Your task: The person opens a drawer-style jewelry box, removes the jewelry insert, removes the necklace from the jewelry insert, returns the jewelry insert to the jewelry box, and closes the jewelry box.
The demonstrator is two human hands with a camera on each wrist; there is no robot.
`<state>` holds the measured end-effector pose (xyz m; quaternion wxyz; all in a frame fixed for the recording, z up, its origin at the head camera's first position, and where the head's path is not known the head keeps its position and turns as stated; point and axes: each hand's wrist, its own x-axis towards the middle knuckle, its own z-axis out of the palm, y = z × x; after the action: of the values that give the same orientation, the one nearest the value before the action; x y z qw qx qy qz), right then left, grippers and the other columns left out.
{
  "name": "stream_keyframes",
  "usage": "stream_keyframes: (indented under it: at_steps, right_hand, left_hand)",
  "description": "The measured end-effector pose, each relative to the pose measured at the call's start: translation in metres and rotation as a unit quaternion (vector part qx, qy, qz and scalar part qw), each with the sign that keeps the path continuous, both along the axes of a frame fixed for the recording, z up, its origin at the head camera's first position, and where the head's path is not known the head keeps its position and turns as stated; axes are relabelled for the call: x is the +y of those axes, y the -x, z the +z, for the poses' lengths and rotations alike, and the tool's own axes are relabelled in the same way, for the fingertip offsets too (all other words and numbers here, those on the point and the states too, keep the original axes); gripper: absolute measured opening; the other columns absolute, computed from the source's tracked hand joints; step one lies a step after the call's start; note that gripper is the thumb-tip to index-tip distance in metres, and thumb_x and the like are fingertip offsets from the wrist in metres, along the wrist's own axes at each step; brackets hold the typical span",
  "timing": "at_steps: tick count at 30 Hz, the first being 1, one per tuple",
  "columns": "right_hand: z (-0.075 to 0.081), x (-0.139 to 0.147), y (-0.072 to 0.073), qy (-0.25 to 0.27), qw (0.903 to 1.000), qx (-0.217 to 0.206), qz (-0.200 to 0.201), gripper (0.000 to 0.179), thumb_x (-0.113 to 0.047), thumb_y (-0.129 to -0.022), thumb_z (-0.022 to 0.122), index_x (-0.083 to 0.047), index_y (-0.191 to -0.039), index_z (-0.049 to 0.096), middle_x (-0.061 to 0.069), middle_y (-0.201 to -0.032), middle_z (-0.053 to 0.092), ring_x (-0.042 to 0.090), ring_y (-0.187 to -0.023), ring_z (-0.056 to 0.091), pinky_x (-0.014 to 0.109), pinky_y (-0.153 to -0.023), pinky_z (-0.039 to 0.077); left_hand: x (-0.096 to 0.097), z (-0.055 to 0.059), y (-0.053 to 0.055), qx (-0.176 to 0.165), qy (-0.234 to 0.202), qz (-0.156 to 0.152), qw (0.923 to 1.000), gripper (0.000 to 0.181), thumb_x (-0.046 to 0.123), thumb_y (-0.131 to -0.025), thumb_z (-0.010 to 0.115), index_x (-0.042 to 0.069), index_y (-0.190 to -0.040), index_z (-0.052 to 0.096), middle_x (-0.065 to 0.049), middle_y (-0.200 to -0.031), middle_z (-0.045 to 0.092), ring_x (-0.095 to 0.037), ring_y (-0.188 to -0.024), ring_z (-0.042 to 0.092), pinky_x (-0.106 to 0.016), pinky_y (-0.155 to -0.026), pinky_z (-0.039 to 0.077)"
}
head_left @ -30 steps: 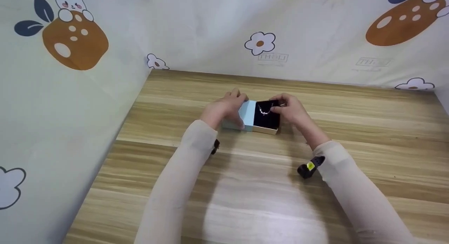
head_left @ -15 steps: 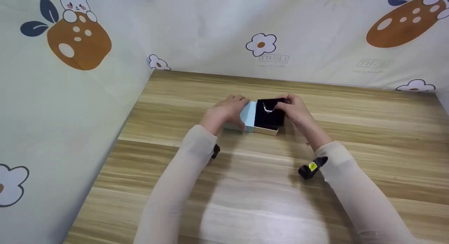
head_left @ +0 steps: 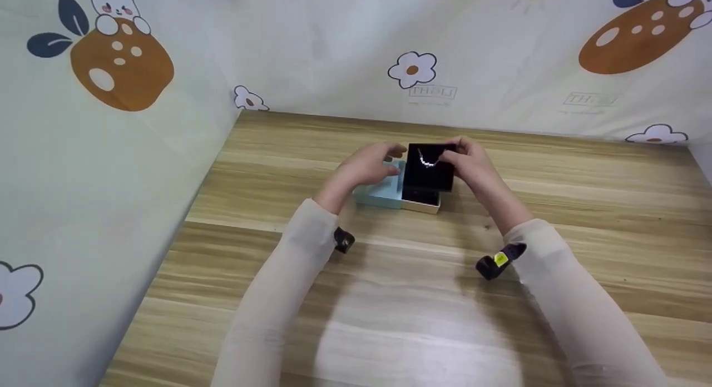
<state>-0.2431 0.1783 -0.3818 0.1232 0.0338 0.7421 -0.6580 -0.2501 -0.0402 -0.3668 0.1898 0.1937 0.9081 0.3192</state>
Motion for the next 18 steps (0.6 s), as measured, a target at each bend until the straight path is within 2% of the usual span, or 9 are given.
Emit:
stream_keyframes:
  at_steps: [5,10,14,18]
  right_hand:
    - [0.007,0.0,-0.001,0.003,0.9999,0.012,-0.003,0.025,0.0,-0.092,0.051,-0.007,-0.116,0.052,-0.002,-0.106,0.058,0.005,-0.091,0.06,0.016,-0.078,0.053]
    - [0.015,-0.002,-0.001,0.009,0.9998,0.019,0.001,0.026,0.001,-0.092,0.051,-0.006,-0.117,0.053,-0.001,-0.107,0.058,0.007,-0.094,0.06,0.017,-0.079,0.054]
    - [0.024,-0.002,-0.001,0.022,0.9993,0.029,0.003,0.026,0.002,-0.093,0.05,-0.007,-0.117,0.053,0.0,-0.108,0.057,0.008,-0.095,0.059,0.017,-0.08,0.054]
    - [0.03,-0.003,-0.001,0.036,0.9986,0.039,0.005,0.024,0.002,-0.094,0.05,-0.008,-0.115,0.053,-0.002,-0.106,0.059,0.008,-0.096,0.059,0.017,-0.08,0.054]
  left_hand:
    - [0.003,-0.003,0.0,-0.029,-0.108,0.035,0.9931,0.045,0.003,-0.099,0.054,0.004,-0.144,0.05,-0.014,-0.138,0.062,-0.024,-0.129,0.058,-0.031,-0.107,0.047]
    - [0.004,-0.001,0.001,-0.054,-0.173,0.078,0.9802,0.04,0.001,-0.099,0.054,0.001,-0.139,0.054,-0.017,-0.13,0.067,-0.025,-0.121,0.064,-0.028,-0.099,0.051]
    - [0.007,0.002,0.002,-0.092,-0.223,0.111,0.9641,0.036,0.002,-0.1,0.053,-0.002,-0.136,0.056,-0.019,-0.128,0.067,-0.025,-0.115,0.066,-0.031,-0.096,0.053]
    - [0.009,0.005,0.002,-0.133,-0.279,0.137,0.9412,0.035,0.001,-0.102,0.049,-0.005,-0.136,0.055,-0.023,-0.13,0.064,-0.023,-0.106,0.066,-0.035,-0.098,0.054]
